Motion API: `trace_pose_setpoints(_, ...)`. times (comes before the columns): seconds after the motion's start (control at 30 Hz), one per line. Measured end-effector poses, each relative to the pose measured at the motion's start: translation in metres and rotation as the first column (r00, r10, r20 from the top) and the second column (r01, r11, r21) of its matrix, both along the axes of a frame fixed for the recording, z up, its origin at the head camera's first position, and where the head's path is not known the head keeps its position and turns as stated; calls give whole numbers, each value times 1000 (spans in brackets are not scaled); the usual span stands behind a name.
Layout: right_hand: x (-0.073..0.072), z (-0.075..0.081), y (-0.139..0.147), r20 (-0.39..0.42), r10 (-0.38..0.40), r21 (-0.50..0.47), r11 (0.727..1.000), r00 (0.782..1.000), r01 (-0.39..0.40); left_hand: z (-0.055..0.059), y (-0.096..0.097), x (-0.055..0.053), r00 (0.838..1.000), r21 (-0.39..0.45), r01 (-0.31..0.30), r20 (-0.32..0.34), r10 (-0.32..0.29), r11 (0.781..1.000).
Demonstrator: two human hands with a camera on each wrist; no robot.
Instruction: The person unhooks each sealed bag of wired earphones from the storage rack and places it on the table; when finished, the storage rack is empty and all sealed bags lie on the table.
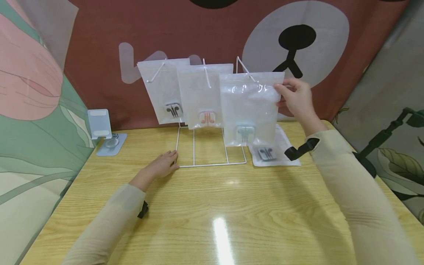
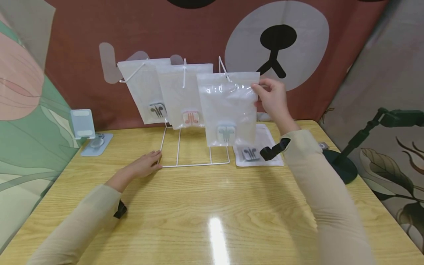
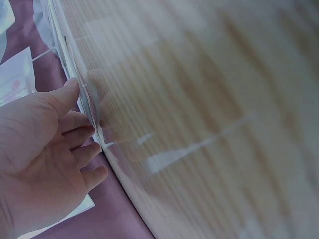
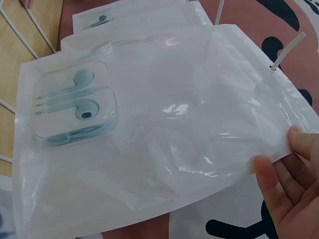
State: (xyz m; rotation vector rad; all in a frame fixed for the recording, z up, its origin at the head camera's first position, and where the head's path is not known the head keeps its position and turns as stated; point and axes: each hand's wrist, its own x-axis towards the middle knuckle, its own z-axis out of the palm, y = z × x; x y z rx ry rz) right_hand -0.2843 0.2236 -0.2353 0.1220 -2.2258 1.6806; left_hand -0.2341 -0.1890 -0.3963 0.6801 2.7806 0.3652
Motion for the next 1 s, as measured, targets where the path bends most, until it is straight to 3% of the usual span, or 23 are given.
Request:
trace_pose_setpoints(0.27,22,3,9,4,-9,-2,1000,1000,9,0,0,-1,1000,5,-1,5,1,1000)
trace_pose_setpoints(0.53,41,7,12,-108,37,44,999,993,-33,0,1,-1,1000,5,-9,12,9,1000)
trace_pose_setpoints(0.77,56,7,17,-113,51,-4,999,992,-52,-1,0,-1,1000,-5,-9,5,9,1000)
trace_pose_setpoints(1.0,70,-3,30,-131,35,82,996,991,-25,0,0,-1,1000,3,-4,4,4,1000)
